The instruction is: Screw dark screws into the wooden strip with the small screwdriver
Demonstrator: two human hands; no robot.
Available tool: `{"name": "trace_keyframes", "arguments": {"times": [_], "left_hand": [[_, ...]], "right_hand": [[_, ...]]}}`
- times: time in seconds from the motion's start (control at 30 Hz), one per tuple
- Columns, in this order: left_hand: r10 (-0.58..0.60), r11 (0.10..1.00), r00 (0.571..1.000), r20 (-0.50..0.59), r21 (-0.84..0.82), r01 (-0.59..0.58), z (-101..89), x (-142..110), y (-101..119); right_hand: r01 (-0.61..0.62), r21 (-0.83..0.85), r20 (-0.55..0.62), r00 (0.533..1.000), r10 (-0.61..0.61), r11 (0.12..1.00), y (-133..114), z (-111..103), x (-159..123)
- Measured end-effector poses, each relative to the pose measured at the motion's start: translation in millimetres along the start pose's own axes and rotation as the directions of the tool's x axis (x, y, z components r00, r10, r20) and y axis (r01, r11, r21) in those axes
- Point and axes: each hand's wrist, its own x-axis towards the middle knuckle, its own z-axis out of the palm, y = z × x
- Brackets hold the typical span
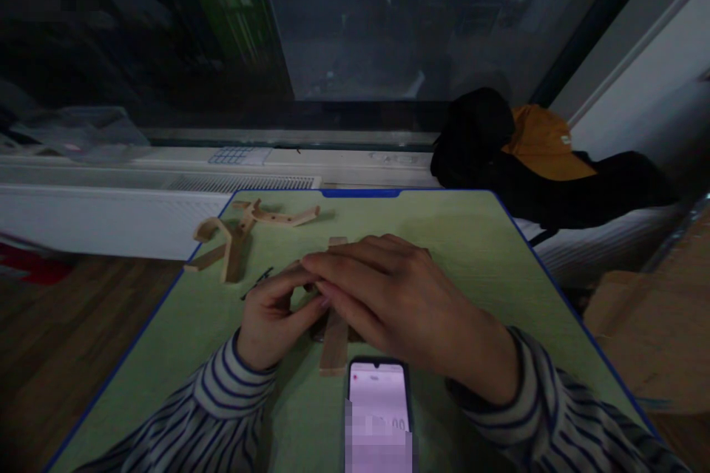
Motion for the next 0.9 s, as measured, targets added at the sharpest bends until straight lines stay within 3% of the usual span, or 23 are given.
{"name": "trace_keyframes", "arguments": {"times": [0.9], "left_hand": [[-0.004,1.0,1.0,-0.012,-0.026,0.004,-0.1,-0.7,0.2]], "right_hand": [[0.012,-0.005,-0.003,1.0,-0.012,1.0,-1.5,-2.2,-1.2]]}}
